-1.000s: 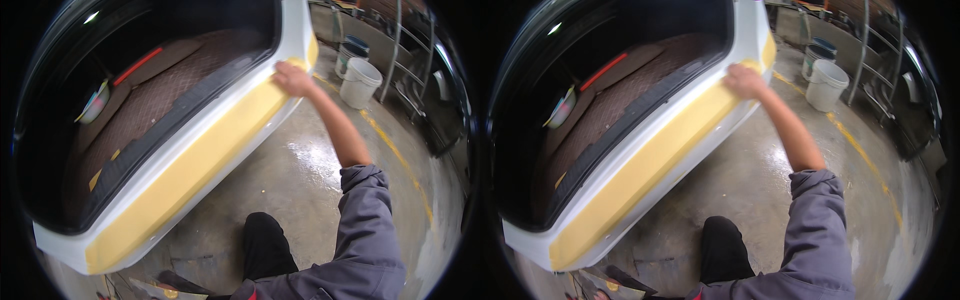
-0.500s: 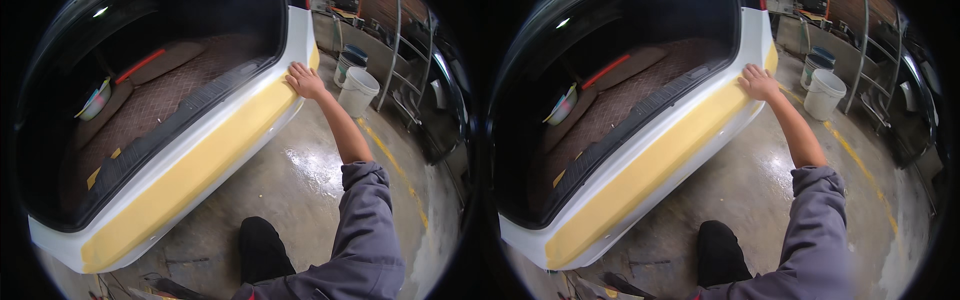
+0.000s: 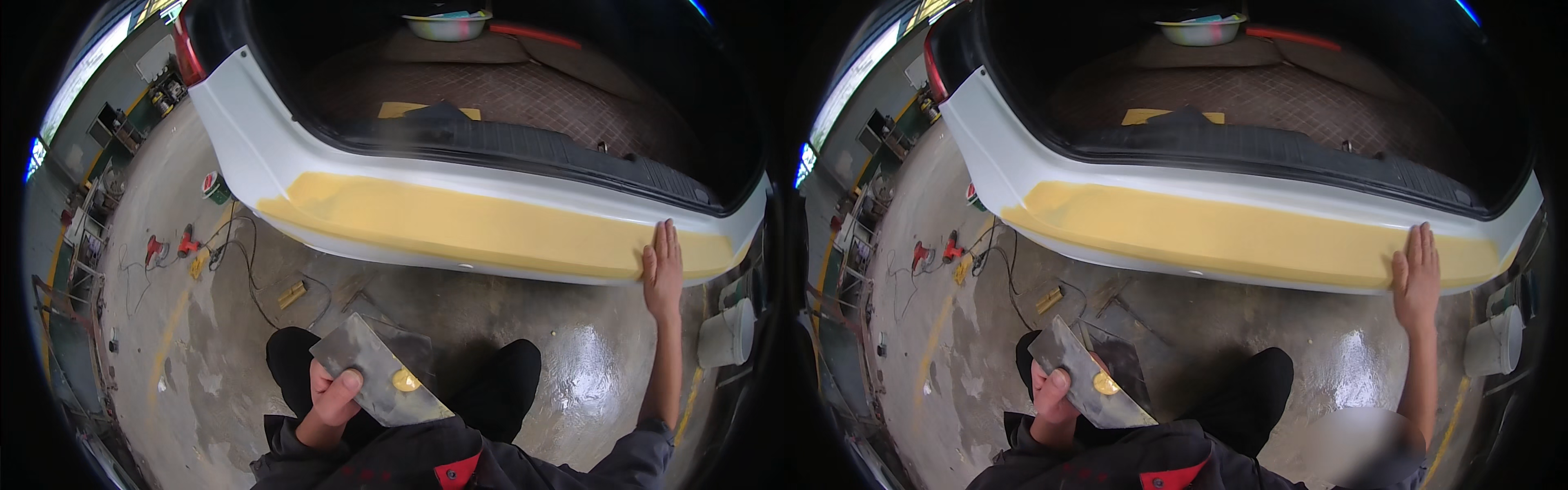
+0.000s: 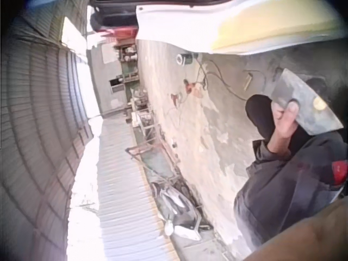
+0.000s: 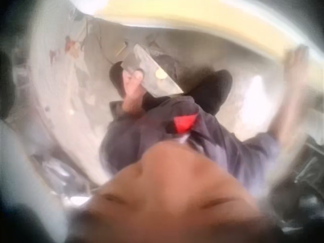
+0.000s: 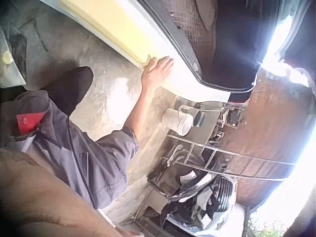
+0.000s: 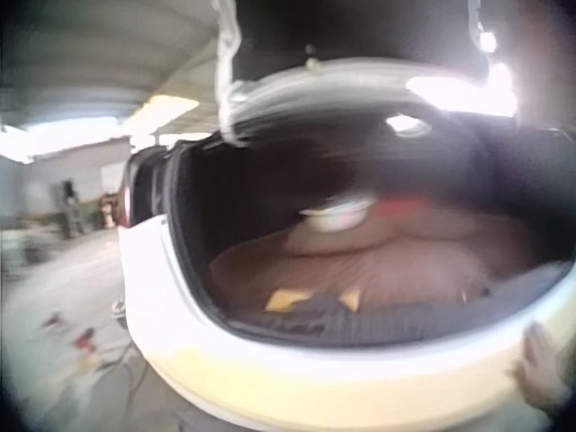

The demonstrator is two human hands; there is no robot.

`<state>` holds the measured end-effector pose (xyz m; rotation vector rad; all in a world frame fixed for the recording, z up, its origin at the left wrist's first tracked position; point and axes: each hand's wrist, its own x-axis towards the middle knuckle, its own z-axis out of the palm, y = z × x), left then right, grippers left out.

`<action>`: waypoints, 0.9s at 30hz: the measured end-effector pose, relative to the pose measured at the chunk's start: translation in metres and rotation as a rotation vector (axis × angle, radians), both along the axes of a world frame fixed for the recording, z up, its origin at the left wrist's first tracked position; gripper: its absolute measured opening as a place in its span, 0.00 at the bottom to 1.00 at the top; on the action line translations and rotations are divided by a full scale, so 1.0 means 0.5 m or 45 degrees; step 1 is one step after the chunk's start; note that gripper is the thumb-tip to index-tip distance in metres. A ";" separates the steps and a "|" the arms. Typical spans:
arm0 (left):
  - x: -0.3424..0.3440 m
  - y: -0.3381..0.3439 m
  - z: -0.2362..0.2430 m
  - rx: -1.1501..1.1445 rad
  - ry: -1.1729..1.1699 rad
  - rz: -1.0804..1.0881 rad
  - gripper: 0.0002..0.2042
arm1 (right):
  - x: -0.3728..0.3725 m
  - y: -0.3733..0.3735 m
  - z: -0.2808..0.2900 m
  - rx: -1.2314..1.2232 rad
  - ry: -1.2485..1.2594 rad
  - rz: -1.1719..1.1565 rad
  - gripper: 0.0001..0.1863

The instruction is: The person applies yellow body filler to the rear bumper of a white car using two metal spreaders. They spread the filler across the bumper surface, occasionally smoothing it with their hand.

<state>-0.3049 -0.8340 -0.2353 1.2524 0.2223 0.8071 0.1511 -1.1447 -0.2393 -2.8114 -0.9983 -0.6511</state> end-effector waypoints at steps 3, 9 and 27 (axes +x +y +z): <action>-0.041 0.047 -0.024 0.006 -0.024 0.055 0.22 | -0.104 0.125 -0.004 -0.015 -0.035 0.079 0.33; -0.109 0.190 -0.057 -0.009 -0.101 0.078 0.21 | -0.326 0.396 0.011 0.100 -0.013 0.338 0.40; -0.165 0.584 -0.044 -0.023 -0.119 -0.518 0.21 | -0.727 0.896 0.055 0.416 0.144 0.463 0.48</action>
